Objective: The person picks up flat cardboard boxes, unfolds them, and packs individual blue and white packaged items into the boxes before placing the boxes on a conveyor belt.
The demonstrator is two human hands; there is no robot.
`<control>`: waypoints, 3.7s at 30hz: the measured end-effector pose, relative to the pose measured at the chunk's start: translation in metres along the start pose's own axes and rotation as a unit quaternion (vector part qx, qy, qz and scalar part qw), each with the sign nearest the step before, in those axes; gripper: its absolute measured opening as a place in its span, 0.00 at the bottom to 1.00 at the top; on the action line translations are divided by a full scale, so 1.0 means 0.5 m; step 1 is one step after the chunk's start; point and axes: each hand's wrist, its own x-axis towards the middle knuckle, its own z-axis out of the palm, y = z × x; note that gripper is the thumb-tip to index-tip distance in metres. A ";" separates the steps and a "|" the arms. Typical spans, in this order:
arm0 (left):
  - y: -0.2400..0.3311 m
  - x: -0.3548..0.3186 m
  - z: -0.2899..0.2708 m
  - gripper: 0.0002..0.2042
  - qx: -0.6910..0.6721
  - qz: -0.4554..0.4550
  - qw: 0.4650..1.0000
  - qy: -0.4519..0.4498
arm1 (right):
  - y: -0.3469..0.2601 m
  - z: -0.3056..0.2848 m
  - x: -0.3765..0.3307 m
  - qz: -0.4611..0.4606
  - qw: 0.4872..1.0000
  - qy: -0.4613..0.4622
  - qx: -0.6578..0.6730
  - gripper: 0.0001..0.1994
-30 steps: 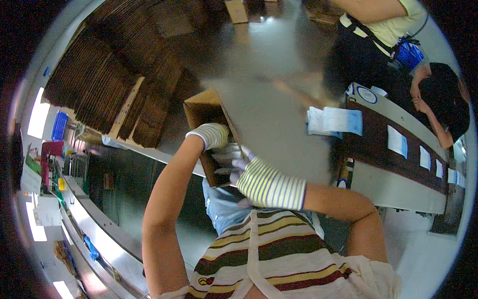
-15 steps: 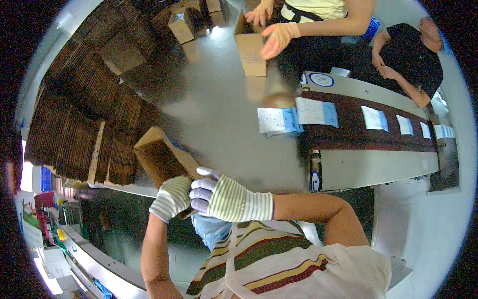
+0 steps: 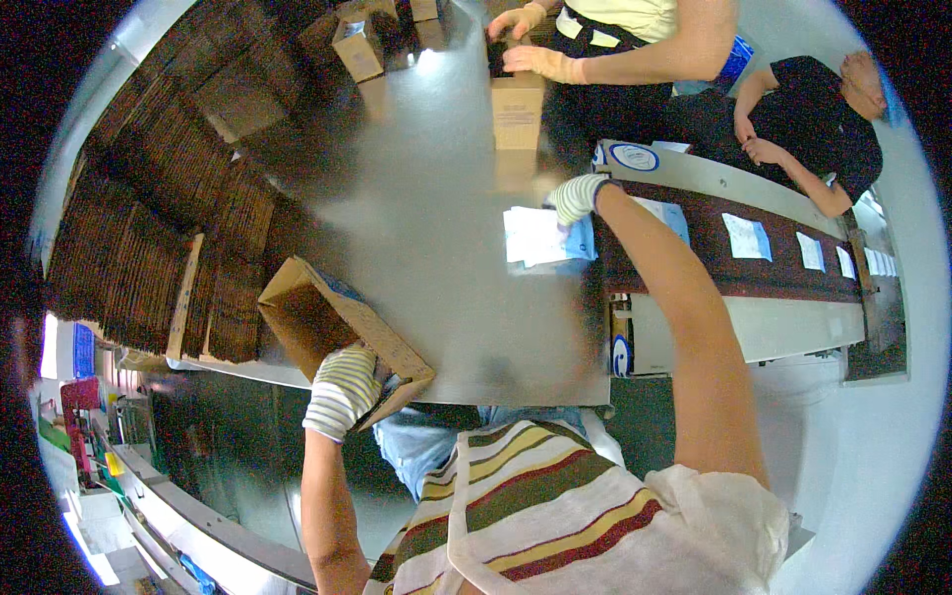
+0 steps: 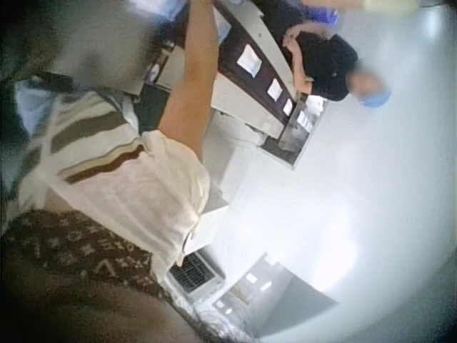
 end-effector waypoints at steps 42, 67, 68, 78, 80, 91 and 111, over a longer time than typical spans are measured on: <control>-0.021 0.029 0.078 0.16 -0.006 0.025 1.000 -0.002 | -0.691 -0.069 -0.036 -0.514 0.724 0.279 0.367 0.37; -0.213 0.180 0.053 0.15 0.051 -0.016 0.995 -0.081 | -0.656 0.071 -0.206 -0.424 0.828 0.363 -0.050 0.21; -0.229 0.180 0.061 0.14 0.037 -0.001 0.996 -0.082 | -0.660 0.110 -0.191 -0.428 0.811 0.385 -0.102 0.19; -0.137 0.100 0.011 0.15 0.015 -0.042 0.992 -0.117 | -0.685 0.163 -0.161 -0.407 0.793 0.448 -0.071 0.05; -0.063 0.060 -0.019 0.14 0.030 -0.059 0.997 -0.042 | -0.654 0.148 -0.177 -0.437 0.789 0.431 0.033 0.07; -0.030 0.031 0.017 0.21 0.075 -0.053 0.995 0.024 | -0.246 0.074 -0.170 -0.223 0.902 0.353 0.110 0.13; -0.053 0.019 0.038 0.21 0.063 -0.061 0.995 0.054 | -0.320 0.090 -0.131 -0.026 0.973 0.154 -0.170 0.37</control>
